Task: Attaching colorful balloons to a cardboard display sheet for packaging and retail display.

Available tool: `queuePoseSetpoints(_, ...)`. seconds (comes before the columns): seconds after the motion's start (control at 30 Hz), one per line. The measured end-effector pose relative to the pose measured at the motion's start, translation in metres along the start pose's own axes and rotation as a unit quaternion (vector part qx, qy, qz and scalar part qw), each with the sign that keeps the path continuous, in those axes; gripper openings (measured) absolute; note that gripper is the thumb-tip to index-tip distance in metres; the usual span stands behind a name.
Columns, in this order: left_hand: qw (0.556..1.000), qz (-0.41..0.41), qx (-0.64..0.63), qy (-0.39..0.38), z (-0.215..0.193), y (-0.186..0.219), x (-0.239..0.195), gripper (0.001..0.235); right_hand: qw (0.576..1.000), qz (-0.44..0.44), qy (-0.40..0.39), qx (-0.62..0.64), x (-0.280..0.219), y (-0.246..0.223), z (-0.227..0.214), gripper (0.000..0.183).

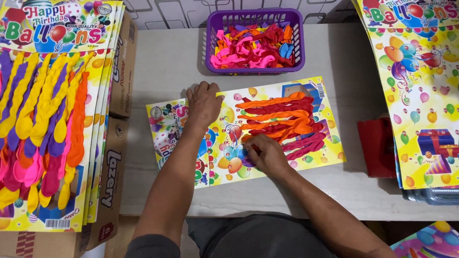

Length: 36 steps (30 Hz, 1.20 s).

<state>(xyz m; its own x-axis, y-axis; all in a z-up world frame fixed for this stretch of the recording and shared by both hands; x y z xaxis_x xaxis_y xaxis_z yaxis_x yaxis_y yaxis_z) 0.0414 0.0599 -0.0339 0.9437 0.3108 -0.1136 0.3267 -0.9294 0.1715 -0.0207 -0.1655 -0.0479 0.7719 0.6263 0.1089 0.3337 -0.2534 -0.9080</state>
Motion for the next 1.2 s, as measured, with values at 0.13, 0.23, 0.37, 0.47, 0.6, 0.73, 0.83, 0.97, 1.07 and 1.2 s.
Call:
queuePoseSetpoints(0.13, 1.0, 0.006, -0.013, -0.013, -0.02, 0.007, -0.007, 0.025, 1.0, -0.006, -0.004, 0.017, -0.003, -0.006, 0.002, 0.012)
queuePoseSetpoints(0.23, 0.999, 0.016, -0.036, 0.002, -0.032, 0.011, -0.009, 0.019, 0.999, -0.033, -0.005, -0.025, -0.005, -0.004, 0.007, 0.013)
queuePoseSetpoints(0.37, 0.999, 0.034, -0.036, 0.014, -0.048, 0.021, -0.012, 0.016, 0.996, -0.046, -0.01, -0.077, -0.006, -0.014, 0.007, 0.014)
queuePoseSetpoints(0.47, 0.998, 0.038, -0.038, 0.016, -0.062, 0.029, -0.016, 0.016, 0.991, -0.078, -0.009, -0.112, -0.009, -0.018, 0.008, 0.014)
queuePoseSetpoints(0.6, 0.998, 0.038, -0.042, 0.006, -0.067, 0.031, -0.018, 0.015, 0.975, -0.147, -0.003, -0.169, -0.014, -0.033, 0.012, 0.011)
queuePoseSetpoints(0.73, 0.999, 0.035, -0.037, 0.012, -0.068, 0.032, -0.02, 0.016, 0.972, -0.166, -0.009, -0.167, -0.015, -0.03, 0.015, 0.01)
queuePoseSetpoints(0.83, 0.998, 0.031, -0.049, 0.014, -0.072, 0.033, -0.022, 0.015, 0.969, -0.167, -0.007, -0.18, -0.014, -0.028, 0.016, 0.01)
queuePoseSetpoints(0.97, 0.998, 0.033, -0.045, 0.009, -0.078, 0.038, -0.022, 0.014, 0.974, -0.141, 0.0, -0.18, -0.012, -0.023, 0.014, 0.011)
queuePoseSetpoints(1.07, 0.998, 0.035, -0.046, 0.014, -0.08, 0.039, -0.023, 0.013, 0.971, -0.155, 0.0, -0.182, -0.013, -0.03, 0.015, 0.008)
queuePoseSetpoints(1.2, 0.998, 0.032, -0.051, 0.012, -0.083, 0.04, -0.026, 0.014, 0.959, -0.194, -0.021, -0.204, -0.014, -0.048, 0.019, 0.008)
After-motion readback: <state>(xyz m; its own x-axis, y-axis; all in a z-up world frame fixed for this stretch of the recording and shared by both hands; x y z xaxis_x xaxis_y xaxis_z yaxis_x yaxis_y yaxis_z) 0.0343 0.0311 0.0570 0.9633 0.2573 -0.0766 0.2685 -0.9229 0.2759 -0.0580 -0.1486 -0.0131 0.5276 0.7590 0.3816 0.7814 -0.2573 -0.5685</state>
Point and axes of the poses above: each hand's wrist, its own x-axis towards the middle knuckle, its own z-axis out of the palm, y = z × x, the point moved 9 cm from there along x, towards the middle knuckle, and after that the axes turned 9 degrees about x, right-handed, at the moved point
